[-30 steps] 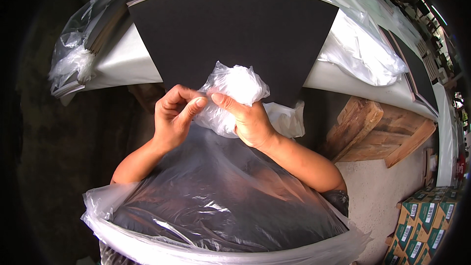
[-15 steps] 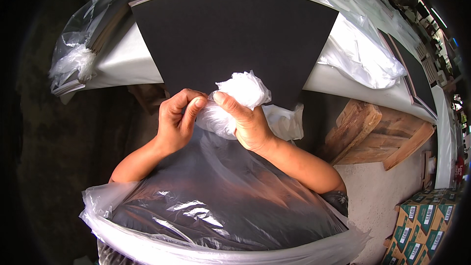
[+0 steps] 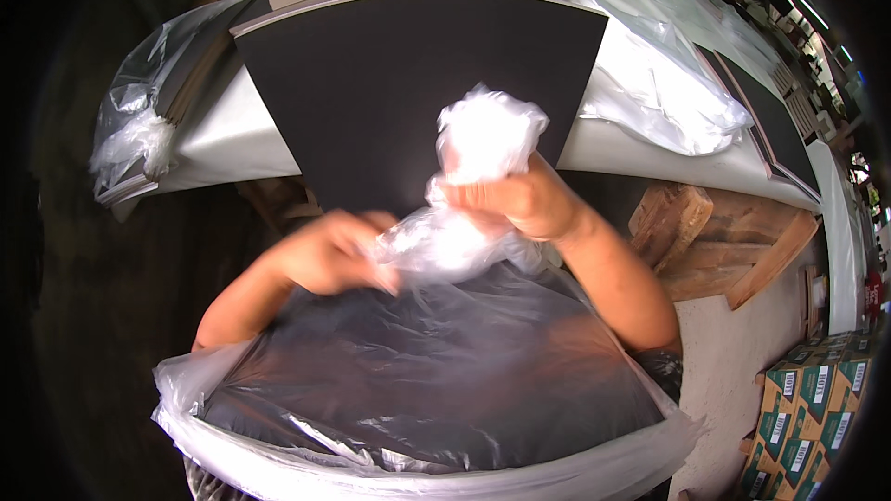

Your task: The person places flat boards into plastic sleeves and then into a larger plastic bag by hand. They pick up boards from a stack, insert them into individual sleeves, and place the sleeved boards into the bag.

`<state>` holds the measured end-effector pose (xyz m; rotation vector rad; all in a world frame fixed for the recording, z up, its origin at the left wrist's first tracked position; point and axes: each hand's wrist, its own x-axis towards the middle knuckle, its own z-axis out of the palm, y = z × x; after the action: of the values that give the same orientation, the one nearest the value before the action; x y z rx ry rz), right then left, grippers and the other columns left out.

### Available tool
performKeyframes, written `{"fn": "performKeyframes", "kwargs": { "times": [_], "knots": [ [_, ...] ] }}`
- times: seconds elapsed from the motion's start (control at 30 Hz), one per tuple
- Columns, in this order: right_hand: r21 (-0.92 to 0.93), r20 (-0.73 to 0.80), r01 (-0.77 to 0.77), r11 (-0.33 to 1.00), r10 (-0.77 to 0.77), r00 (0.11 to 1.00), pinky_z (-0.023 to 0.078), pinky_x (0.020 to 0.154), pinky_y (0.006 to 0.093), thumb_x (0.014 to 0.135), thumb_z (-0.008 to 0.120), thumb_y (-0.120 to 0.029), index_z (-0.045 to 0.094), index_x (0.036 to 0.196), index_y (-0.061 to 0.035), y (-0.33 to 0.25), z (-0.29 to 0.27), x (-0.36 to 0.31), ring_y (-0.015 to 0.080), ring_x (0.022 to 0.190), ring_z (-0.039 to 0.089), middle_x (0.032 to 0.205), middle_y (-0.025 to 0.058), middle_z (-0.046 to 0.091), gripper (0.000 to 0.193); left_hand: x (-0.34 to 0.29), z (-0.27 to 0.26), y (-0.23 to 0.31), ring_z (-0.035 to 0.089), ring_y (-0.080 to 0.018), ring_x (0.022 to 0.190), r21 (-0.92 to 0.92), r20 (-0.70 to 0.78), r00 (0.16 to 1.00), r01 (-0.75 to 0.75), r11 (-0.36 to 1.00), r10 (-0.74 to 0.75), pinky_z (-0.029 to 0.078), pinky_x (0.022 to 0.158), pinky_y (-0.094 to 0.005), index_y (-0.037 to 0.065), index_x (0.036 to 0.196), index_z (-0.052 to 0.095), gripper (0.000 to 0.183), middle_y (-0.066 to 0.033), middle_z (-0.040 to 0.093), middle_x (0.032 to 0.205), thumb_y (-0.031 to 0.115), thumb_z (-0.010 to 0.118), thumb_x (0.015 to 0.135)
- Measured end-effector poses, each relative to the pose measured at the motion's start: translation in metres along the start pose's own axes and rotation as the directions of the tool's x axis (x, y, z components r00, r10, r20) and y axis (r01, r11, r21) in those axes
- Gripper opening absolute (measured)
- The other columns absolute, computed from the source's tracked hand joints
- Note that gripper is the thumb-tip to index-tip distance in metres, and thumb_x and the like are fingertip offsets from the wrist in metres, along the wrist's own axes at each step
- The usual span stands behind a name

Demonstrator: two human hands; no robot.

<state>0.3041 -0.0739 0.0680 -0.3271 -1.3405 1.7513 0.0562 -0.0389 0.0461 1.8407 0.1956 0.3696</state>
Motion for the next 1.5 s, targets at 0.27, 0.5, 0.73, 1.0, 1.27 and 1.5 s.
{"fn": "performKeyframes", "kwargs": {
  "times": [0.27, 0.5, 0.73, 1.0, 1.27, 1.5],
  "knots": [
    [0.131, -0.269, 0.141, 0.981, -0.101, 0.958, 0.042, 0.051, 0.0223, 0.091, 0.042, -0.018, 0.055, 0.092, -0.0045, -0.037, -0.015, -0.023, 0.0081, 0.046, 0.045, 0.051, -0.0017, 0.043, 0.019, -0.019, -0.017, 0.001, 0.060, -0.0224, 0.089, 0.407, 0.395, 0.737, 0.394, 0.824, -0.548, 0.046, 0.081, -0.0313, 0.001, 0.101, 0.056, 0.030, -0.0181, 0.059, 0.101, 0.027, 0.054, 0.085],
    [-0.382, -0.375, -0.054, 0.923, -0.101, 0.922, 0.043, 0.083, 0.0378, 0.090, 0.043, -0.024, 0.052, 0.088, -0.0076, -0.044, -0.061, -0.074, 0.0222, 0.084, 0.055, 0.087, 0.0060, 0.055, 0.019, -0.056, -0.039, -0.002, 0.058, -0.0229, 0.080, -0.158, -0.338, 0.857, 0.356, 0.921, -0.389, 0.046, 0.074, -0.0368, -0.004, 0.096, 0.057, 0.049, -0.0161, 0.062, 0.087, 0.042, 0.057, 0.080],
    [-0.615, -0.219, -0.338, 0.712, 0.258, 0.941, 0.037, 0.051, 0.0185, 0.076, 0.066, -0.019, 0.055, 0.084, -0.0057, -0.038, -0.044, -0.079, 0.0040, 0.060, 0.049, 0.066, -0.0028, 0.053, 0.019, -0.075, -0.082, 0.012, 0.057, -0.0241, 0.094, -0.494, -0.790, 0.605, -0.536, 0.685, -0.097, 0.044, 0.084, -0.0394, 0.002, 0.101, 0.051, 0.047, -0.0121, 0.059, 0.095, 0.045, 0.046, 0.084],
    [0.434, -0.084, 0.113, 0.894, -0.084, 0.993, 0.044, 0.078, 0.0342, 0.085, 0.051, -0.022, 0.053, 0.093, -0.0070, -0.016, -0.092, -0.087, 0.0219, 0.083, 0.056, 0.077, 0.0040, 0.054, 0.017, -0.084, -0.057, -0.014, 0.058, -0.0187, 0.067, 0.014, 0.017, 0.987, 0.160, 0.987, -0.160, 0.046, 0.065, -0.0326, -0.002, 0.090, 0.059, 0.034, -0.0105, 0.061, 0.081, 0.023, 0.072, 0.071],
    [0.262, 0.154, 0.386, 0.885, -0.433, 0.888, 0.044, 0.071, 0.0275, 0.081, 0.059, -0.023, 0.049, 0.111, -0.0011, 0.025, -0.114, -0.121, 0.0181, 0.080, 0.055, 0.093, 0.0057, 0.056, 0.038, -0.099, -0.039, -0.084, 0.055, -0.0164, 0.081, -0.467, -0.333, 0.805, 0.312, 0.827, -0.491, 0.044, 0.077, -0.0277, 0.001, 0.100, 0.057, 0.032, -0.0107, 0.058, 0.095, 0.020, 0.065, 0.075],
    [-0.457, -0.821, -0.004, 0.890, -0.420, 0.386, 0.038, 0.085, 0.0275, 0.067, 0.069, -0.002, 0.045, 0.115, -0.0021, 0.002, -0.040, -0.070, 0.0148, 0.094, 0.049, 0.103, 0.0027, 0.052, 0.054, -0.094, -0.039, -0.002, 0.054, -0.0163, 0.071, -0.573, -0.286, 0.932, -0.353, 0.740, 0.223, 0.044, 0.068, -0.0287, 0.003, 0.087, 0.056, 0.023, -0.0094, 0.057, 0.081, 0.017, 0.065, 0.071]
  ]
}}
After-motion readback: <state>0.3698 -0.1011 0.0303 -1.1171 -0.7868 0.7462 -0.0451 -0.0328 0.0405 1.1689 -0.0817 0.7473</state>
